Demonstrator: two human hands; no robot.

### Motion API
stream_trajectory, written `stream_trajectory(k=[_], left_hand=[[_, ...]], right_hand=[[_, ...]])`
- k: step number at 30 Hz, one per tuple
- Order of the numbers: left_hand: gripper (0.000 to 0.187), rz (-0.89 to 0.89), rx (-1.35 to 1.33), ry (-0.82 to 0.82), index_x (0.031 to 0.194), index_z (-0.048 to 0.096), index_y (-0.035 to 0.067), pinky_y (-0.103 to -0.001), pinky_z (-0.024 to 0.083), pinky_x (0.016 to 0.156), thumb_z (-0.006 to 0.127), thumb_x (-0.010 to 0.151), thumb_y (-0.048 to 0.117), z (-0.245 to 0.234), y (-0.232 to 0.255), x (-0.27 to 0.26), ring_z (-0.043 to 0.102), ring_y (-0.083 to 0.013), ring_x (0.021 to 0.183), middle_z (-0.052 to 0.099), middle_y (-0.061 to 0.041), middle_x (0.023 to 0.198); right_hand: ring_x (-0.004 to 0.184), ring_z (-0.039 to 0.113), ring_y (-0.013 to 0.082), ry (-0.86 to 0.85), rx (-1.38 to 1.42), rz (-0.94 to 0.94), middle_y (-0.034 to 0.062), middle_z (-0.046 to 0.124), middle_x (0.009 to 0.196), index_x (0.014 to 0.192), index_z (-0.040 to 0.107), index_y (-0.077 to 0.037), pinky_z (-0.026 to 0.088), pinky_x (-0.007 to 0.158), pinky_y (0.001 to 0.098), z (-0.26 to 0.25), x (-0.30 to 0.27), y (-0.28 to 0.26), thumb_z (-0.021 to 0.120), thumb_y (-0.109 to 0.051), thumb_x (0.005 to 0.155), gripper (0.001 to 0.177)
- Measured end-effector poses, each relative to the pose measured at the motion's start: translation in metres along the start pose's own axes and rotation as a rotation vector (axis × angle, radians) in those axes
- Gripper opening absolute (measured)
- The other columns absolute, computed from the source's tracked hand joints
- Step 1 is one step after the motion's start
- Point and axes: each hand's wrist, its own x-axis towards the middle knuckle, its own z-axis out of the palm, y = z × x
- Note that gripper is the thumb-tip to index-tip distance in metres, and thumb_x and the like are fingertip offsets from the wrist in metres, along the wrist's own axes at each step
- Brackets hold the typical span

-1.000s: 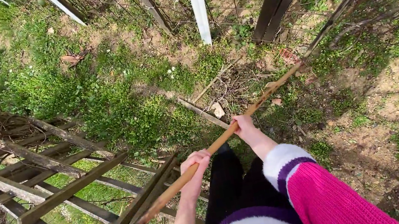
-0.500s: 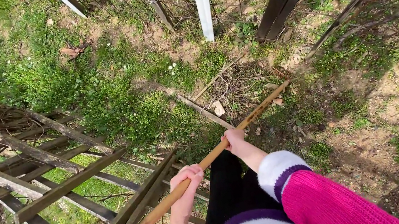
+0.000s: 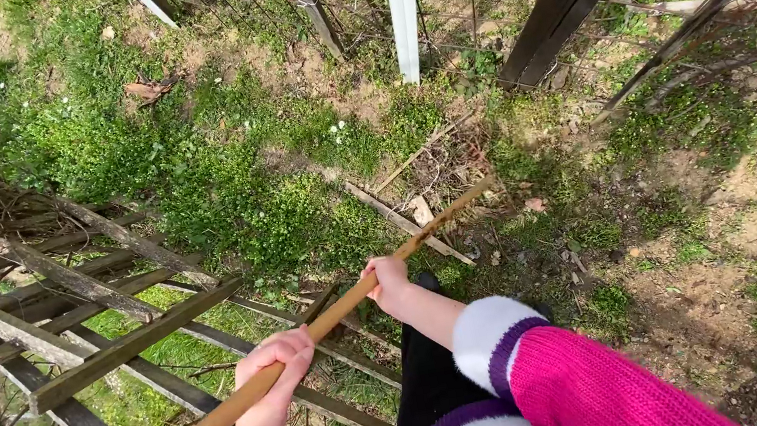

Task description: The person rakes leaves, sticks, and debris across a dirt and grass surface using a rake, pulling the material toward them and moving it along the ground near a wire fence.

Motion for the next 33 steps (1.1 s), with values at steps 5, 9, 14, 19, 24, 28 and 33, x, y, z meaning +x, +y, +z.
stream_trajectory(k=[5,9,14,19,24,28,33], left_hand=[[0.023,0.062,0.091,-0.064,0.069,0.065,0.01,-0.05,0.053,0.108,0.07,0.086,-0.004,-0.024,0.043,0.001,0.067,-0.0206,0.08,0.07,-0.004,0.076],[0.029,0.192,0.159,-0.052,0.061,0.054,0.008,-0.052,0.057,0.103,0.068,0.085,-0.003,-0.035,0.075,-0.006,0.062,-0.019,0.067,0.06,-0.005,0.066],[0.033,0.286,0.207,-0.082,0.055,0.047,0.008,-0.055,0.059,0.1,0.063,0.082,-0.004,-0.041,0.104,-0.008,0.053,-0.019,0.057,0.05,-0.005,0.056],[0.037,0.381,0.167,-0.031,0.055,0.037,0.01,-0.059,0.059,0.095,0.06,0.079,-0.005,-0.027,0.106,-0.002,0.047,-0.0182,0.05,0.042,-0.004,0.053],[0.035,0.341,-0.027,0.174,0.055,0.045,0.012,-0.053,0.061,0.088,0.061,0.084,0.003,-0.031,0.071,-0.001,0.05,-0.016,0.052,0.045,-0.002,0.053],[0.03,0.155,-0.277,0.314,0.056,0.058,0.013,-0.043,0.054,0.086,0.068,0.084,0.007,-0.019,0.022,0.0,0.055,-0.0156,0.06,0.053,0.001,0.056],[0.044,0.198,-0.336,0.243,0.051,0.046,0.011,-0.05,0.052,0.08,0.065,0.088,-0.004,0.024,-0.096,0.017,0.05,-0.0225,0.05,0.044,-0.004,0.048]], right_hand=[[0.062,0.043,0.0159,-0.259,0.005,0.04,0.0053,0.042,0.067,0.088,0.038,-0.011,0.045,0.066,0.0315,0.035,-0.044,0.024,0.044,0.008,0.087,0.02],[0.064,0.044,0.0153,-0.325,-0.008,0.109,0.0044,0.043,0.069,0.089,0.04,-0.01,0.045,0.069,0.0303,0.053,-0.094,0.031,0.047,0.008,0.089,0.02],[0.063,0.047,0.0152,-0.422,0.041,0.153,0.0042,0.046,0.067,0.092,0.04,-0.01,0.047,0.071,0.0323,0.06,-0.141,0.027,0.053,0.006,0.093,0.02],[0.069,0.055,0.0168,-0.555,0.05,0.205,0.0013,0.053,0.062,0.083,0.052,-0.013,0.051,0.096,0.0363,0.06,-0.163,0.006,0.058,-0.006,0.102,0.021],[0.072,0.054,0.0173,-0.395,0.033,0.163,0.0069,0.052,0.078,0.1,0.047,-0.007,0.057,0.088,0.0374,0.044,-0.132,0.006,0.055,-0.001,0.102,0.01],[0.071,0.052,0.0199,-0.245,0.194,0.142,0.013,0.048,0.085,0.1,0.038,-0.004,0.057,0.069,0.0333,-0.001,-0.072,0.0,0.054,0.009,0.096,0.021],[0.081,0.065,0.0173,-0.243,0.114,0.044,0.0062,0.056,0.083,0.095,0.048,-0.005,0.062,0.088,0.0413,-0.113,0.072,-0.031,0.062,0.006,0.089,0.019]])
